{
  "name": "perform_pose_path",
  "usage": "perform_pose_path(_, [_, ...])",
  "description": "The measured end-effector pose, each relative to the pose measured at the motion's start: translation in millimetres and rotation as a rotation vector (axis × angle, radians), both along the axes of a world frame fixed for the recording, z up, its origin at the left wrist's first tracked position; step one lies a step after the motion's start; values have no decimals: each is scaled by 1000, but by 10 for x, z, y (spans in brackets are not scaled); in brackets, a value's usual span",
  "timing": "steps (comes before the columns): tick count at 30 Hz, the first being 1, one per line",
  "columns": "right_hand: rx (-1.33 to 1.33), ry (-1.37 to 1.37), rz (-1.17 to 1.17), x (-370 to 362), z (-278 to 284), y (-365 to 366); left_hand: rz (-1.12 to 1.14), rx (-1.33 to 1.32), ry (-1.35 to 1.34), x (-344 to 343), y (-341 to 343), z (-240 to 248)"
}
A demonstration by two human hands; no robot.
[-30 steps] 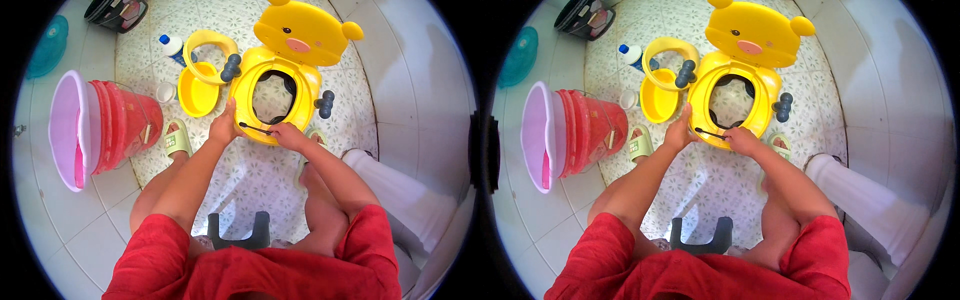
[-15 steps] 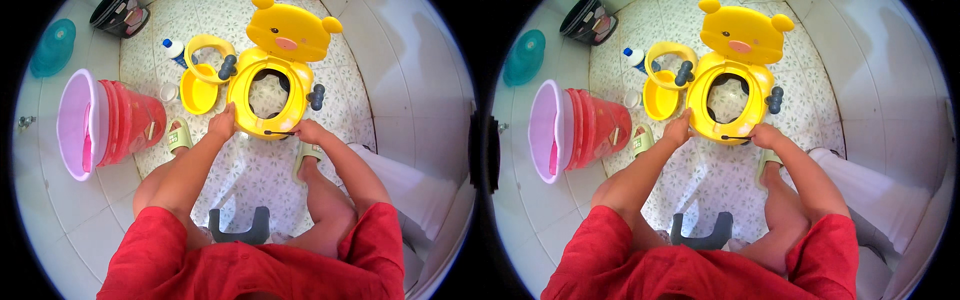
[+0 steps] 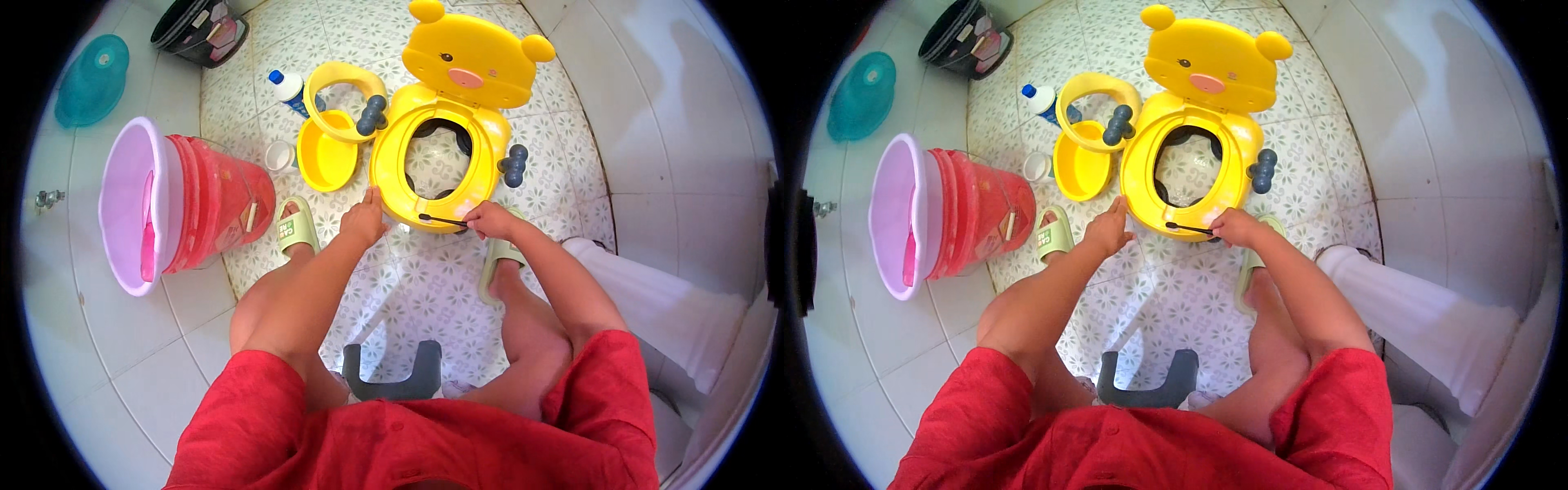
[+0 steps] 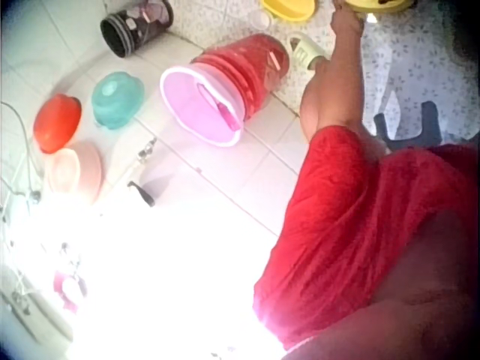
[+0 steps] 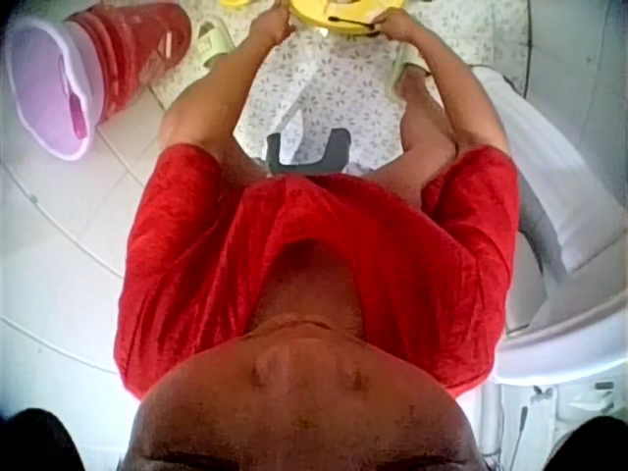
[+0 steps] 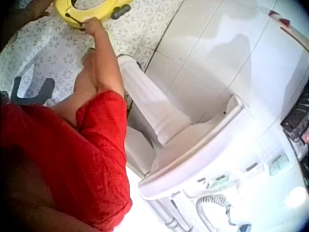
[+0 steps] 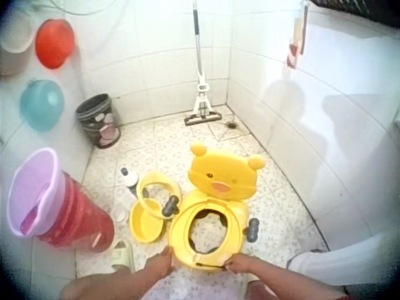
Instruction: The person cleans a yellow child's potty in a bathroom, first rinsing it with water from a pink ladle, then scrubbing the interior with a black brush using cleaning powder.
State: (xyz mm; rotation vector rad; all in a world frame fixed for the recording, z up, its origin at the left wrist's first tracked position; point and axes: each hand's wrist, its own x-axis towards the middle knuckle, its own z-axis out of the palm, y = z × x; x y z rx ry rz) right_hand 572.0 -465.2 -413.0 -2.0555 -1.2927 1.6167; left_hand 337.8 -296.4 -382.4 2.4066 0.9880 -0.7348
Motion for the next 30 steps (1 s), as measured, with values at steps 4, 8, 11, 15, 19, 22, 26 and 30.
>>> perform_pose_path(4, [46, 88, -55, -156, -109, 23, 215, 55, -137, 74, -106, -162])
perform_pose_path(8, [205, -76, 45, -420, -69, 238, 346, 78, -146, 165, -167, -187])
perform_pose_path(11, [93, -73, -13, -496, -12, 329, 519, 18, -91, 174, -124, -164])
perform_pose_path(15, [60, -93, -22, -440, -44, 224, 648, 20, -183, 88, -38, -268])
perform_pose_path(19, [-142, -2, -101, -263, -14, 46, 640, -35, -187, 121, 8, -318])
perform_pose_path(22, [-89, -79, -35, -125, -24, -84, 659, -66, -172, 153, -45, -321])
perform_pose_path(26, [-158, -108, -19, 2, -30, -177, 728, -101, -154, 195, -107, -285])
perform_pose_path(30, [-123, -109, -58, -94, -184, -221, 738, -111, -167, 186, -108, -333])
